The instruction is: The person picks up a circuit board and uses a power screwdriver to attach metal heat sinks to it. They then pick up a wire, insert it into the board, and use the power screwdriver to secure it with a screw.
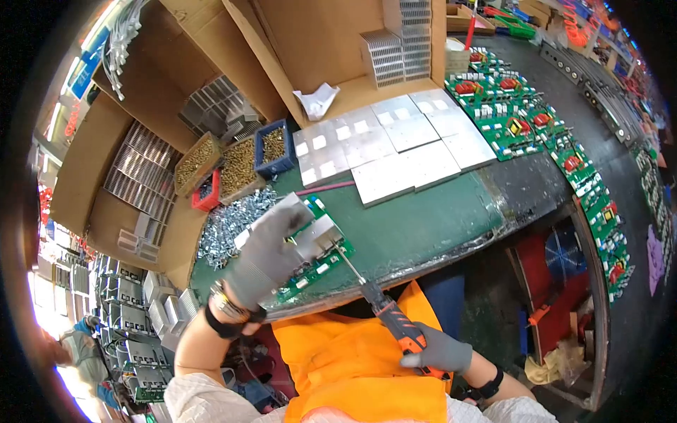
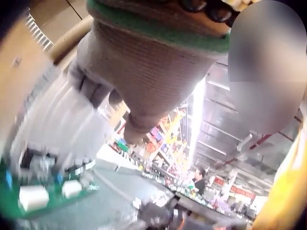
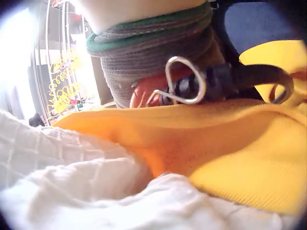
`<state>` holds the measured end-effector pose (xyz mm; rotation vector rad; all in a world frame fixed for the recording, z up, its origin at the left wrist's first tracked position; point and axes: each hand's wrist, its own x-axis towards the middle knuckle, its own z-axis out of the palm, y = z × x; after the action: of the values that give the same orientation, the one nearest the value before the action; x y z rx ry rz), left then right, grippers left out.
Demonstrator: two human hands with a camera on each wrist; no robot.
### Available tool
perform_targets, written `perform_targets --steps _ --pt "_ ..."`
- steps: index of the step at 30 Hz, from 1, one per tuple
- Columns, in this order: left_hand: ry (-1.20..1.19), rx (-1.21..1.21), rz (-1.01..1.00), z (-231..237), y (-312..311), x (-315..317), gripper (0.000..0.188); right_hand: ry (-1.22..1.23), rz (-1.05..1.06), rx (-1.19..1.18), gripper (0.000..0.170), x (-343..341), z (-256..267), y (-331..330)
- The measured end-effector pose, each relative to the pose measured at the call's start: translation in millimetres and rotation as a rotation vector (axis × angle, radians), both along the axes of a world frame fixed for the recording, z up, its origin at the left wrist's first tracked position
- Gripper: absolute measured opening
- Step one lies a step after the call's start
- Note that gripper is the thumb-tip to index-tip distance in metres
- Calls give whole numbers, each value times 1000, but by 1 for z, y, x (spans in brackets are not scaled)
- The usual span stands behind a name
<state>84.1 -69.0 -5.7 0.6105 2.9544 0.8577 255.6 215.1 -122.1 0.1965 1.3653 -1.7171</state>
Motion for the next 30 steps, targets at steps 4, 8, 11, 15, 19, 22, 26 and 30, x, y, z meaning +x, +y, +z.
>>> perform_targets --steps 4,8,11,15,19,22,26,30 --pt "126 -51 23 14 -54 -96 39 39 31 57 72 15 -9 6" --pt "14 -512 65 -19 -104 -217 38 121 37 120 70 16 1 4" --pt "16 -774 186 -54 -99 -245 30 78 -1 35 68 21 -3 3" --pt "143 -614 326 -92 -110 -260 51 210 90 127 72 20 -11 4" --pt "108 -675 257 -71 -90 -248 56 271 121 90 66 7 7 1" --pt "19 -568 288 -76 -100 -265 80 240 50 -97 71 13 -9 -1" --pt "200 -1024 181 -91 -91 -276 44 307 74 -99 74 18 -23 -7" --pt "153 -969 115 -96 -97 -286 39 451 -11 -72 83 25 -45 -14"
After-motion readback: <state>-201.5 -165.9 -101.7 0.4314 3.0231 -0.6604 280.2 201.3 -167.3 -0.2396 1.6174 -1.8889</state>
